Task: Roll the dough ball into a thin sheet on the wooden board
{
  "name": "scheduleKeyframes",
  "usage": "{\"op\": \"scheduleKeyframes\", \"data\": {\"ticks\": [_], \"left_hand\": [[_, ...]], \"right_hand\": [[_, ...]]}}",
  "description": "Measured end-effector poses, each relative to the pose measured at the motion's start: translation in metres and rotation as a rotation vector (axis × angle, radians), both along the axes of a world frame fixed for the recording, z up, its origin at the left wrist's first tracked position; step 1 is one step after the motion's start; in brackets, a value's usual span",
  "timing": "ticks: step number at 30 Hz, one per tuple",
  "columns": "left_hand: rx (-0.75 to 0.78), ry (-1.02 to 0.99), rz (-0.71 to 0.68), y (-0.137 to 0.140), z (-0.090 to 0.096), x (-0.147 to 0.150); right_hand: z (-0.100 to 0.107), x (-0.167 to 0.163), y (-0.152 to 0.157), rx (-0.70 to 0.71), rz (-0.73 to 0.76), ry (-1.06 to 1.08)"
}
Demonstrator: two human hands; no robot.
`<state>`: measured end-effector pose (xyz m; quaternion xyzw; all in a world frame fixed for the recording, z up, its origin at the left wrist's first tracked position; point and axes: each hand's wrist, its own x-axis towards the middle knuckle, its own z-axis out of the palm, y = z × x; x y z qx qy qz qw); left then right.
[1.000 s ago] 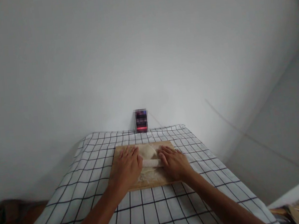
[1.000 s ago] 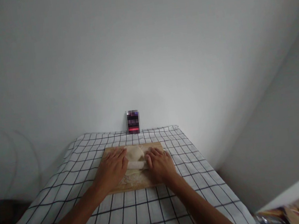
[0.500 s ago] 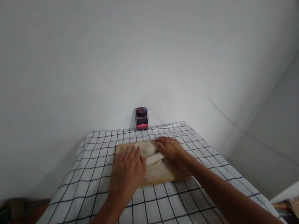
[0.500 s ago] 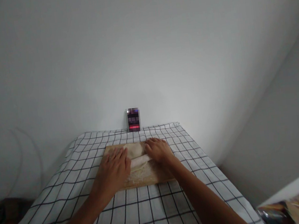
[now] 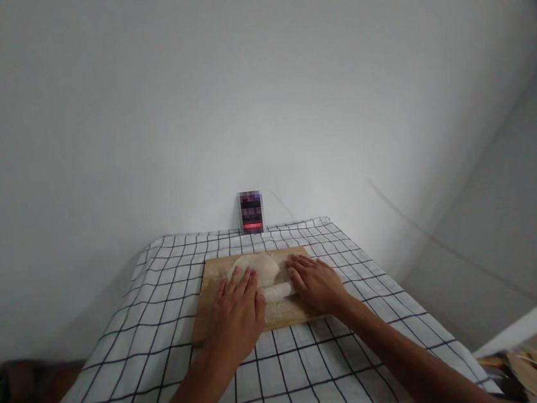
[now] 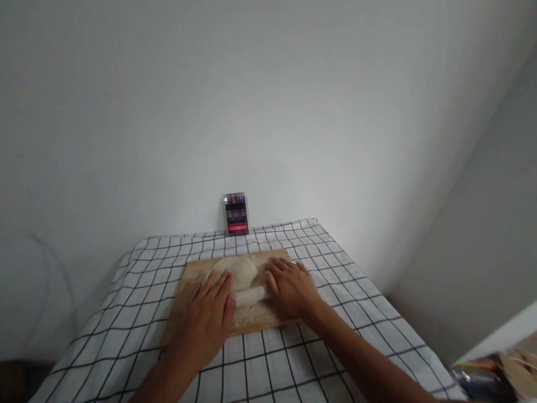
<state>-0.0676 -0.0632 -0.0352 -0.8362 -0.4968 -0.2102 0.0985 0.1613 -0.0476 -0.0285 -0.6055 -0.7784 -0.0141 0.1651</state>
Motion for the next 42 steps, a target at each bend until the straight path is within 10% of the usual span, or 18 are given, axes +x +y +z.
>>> {"op": "scheduleKeyframes", "data": {"ticks": [11, 29, 42], "left_hand": [[-0.093, 0.043, 0.109, 0.031, 0.014, -0.001], [0.108, 0.020, -0.034, -0.013, -0.007, 0.008], [-0.081, 0.042, 0.091, 0.046, 0.008, 0.004]], "right_hand": [[0.021, -0.008, 0.077, -0.115, 0.029, -0.030], [0.001, 0.008, 0.008, -0.001, 0.084, 0.020], [0.021, -0.005, 0.083, -0.143, 0.039, -0.010]]}}
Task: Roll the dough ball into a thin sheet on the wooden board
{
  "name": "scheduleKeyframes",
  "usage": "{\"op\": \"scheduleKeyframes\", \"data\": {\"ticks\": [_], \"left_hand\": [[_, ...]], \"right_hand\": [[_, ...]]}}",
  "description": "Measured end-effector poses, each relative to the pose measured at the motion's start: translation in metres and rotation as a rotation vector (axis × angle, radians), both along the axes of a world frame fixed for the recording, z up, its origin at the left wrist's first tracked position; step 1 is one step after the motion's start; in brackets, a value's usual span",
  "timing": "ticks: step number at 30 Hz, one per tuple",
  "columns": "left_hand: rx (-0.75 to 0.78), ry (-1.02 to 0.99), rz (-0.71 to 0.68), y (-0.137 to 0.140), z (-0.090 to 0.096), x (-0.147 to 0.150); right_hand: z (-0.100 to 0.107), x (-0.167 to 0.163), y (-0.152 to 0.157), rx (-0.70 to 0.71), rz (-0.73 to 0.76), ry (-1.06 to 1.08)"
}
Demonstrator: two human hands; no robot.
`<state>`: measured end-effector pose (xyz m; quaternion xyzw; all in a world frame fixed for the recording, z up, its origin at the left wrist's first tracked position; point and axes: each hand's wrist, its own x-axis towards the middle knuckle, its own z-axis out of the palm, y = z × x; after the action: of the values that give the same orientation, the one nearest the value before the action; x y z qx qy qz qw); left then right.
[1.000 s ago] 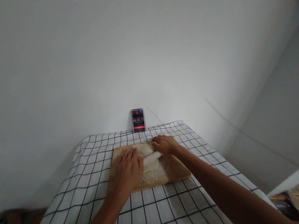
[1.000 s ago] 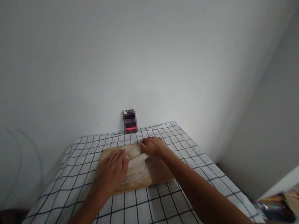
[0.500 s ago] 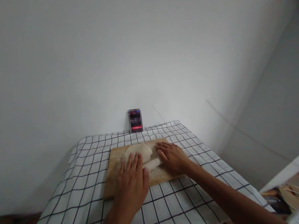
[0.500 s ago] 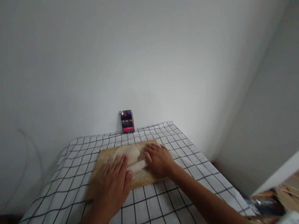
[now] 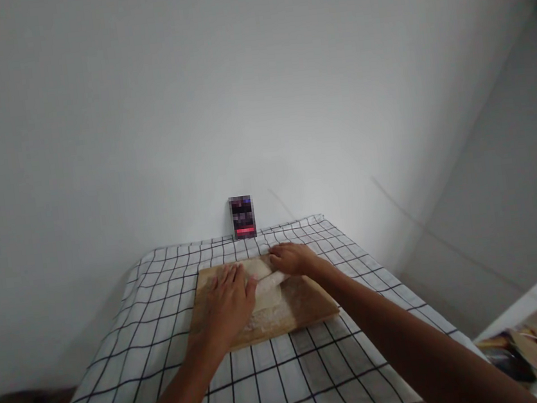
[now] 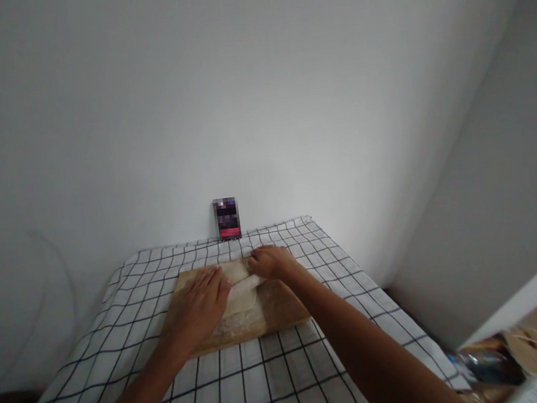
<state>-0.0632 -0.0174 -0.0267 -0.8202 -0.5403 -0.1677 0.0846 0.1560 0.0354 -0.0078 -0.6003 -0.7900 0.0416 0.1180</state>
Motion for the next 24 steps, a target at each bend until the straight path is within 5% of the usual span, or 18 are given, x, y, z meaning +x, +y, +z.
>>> {"op": "scheduleKeyframes", "data": {"ticks": [15, 24], "left_hand": [[0.089, -0.027, -0.088, -0.032, -0.010, 0.001], [0.114, -0.031, -0.210, -0.079, -0.017, -0.007]], "right_hand": [[-0.017, 0.006, -0.081, 0.181, -0.023, 0.033], [-0.034, 0.011, -0.129, 0.292, 0.053, 0.178]]}}
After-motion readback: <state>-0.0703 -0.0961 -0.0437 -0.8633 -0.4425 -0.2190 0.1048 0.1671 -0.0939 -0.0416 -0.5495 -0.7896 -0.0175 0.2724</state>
